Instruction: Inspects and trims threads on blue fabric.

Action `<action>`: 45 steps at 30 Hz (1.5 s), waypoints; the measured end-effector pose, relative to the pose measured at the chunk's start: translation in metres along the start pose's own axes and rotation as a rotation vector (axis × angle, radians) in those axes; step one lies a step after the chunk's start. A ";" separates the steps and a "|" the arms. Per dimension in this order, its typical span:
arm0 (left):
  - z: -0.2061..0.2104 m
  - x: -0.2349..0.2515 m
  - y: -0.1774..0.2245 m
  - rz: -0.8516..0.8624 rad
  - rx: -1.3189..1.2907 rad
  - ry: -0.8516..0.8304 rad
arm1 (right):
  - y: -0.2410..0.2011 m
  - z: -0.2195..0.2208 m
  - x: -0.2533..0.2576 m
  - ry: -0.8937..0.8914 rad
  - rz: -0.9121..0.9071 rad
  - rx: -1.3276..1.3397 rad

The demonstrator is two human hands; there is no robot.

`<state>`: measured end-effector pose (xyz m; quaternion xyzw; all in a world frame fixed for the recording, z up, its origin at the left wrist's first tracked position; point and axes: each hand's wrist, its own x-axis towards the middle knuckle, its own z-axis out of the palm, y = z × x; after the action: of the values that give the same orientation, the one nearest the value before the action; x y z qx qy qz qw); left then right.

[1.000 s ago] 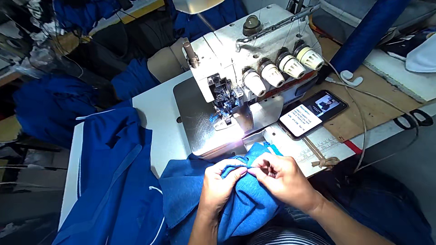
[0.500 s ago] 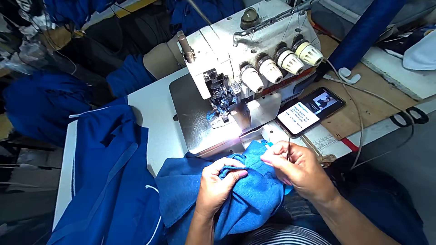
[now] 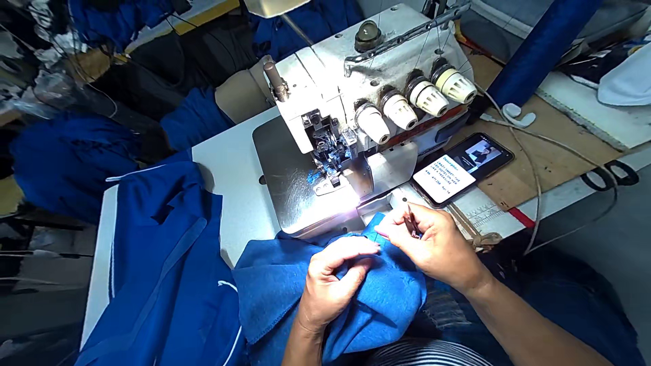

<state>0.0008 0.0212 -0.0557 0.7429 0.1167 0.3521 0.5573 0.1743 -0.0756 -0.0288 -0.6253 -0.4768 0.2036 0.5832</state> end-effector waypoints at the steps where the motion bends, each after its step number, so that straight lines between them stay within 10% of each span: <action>1: -0.001 0.000 -0.001 0.016 0.013 -0.025 | 0.002 0.001 0.002 -0.008 -0.037 -0.026; 8: -0.006 0.001 0.002 -0.177 0.050 0.018 | 0.003 -0.007 -0.010 -0.050 -0.035 -0.453; 12: -0.007 0.001 0.003 -0.258 0.004 0.000 | 0.012 -0.013 -0.030 -0.105 -0.367 -0.699; 25: -0.006 0.002 0.003 -0.287 -0.033 -0.003 | 0.015 0.004 -0.028 -0.104 -0.514 -0.755; 28: -0.007 0.002 0.003 -0.281 -0.046 -0.002 | 0.015 0.008 -0.029 -0.082 -0.316 -0.526; 33: -0.009 0.002 0.005 -0.302 -0.175 0.039 | 0.007 0.000 -0.024 -0.346 0.503 0.293; 45: -0.024 0.000 0.013 -0.402 -0.080 0.037 | 0.006 -0.026 -0.022 -0.326 0.424 0.246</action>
<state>-0.0173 0.0347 -0.0406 0.6752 0.2586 0.2516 0.6433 0.1875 -0.1070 -0.0343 -0.5947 -0.3945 0.4751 0.5148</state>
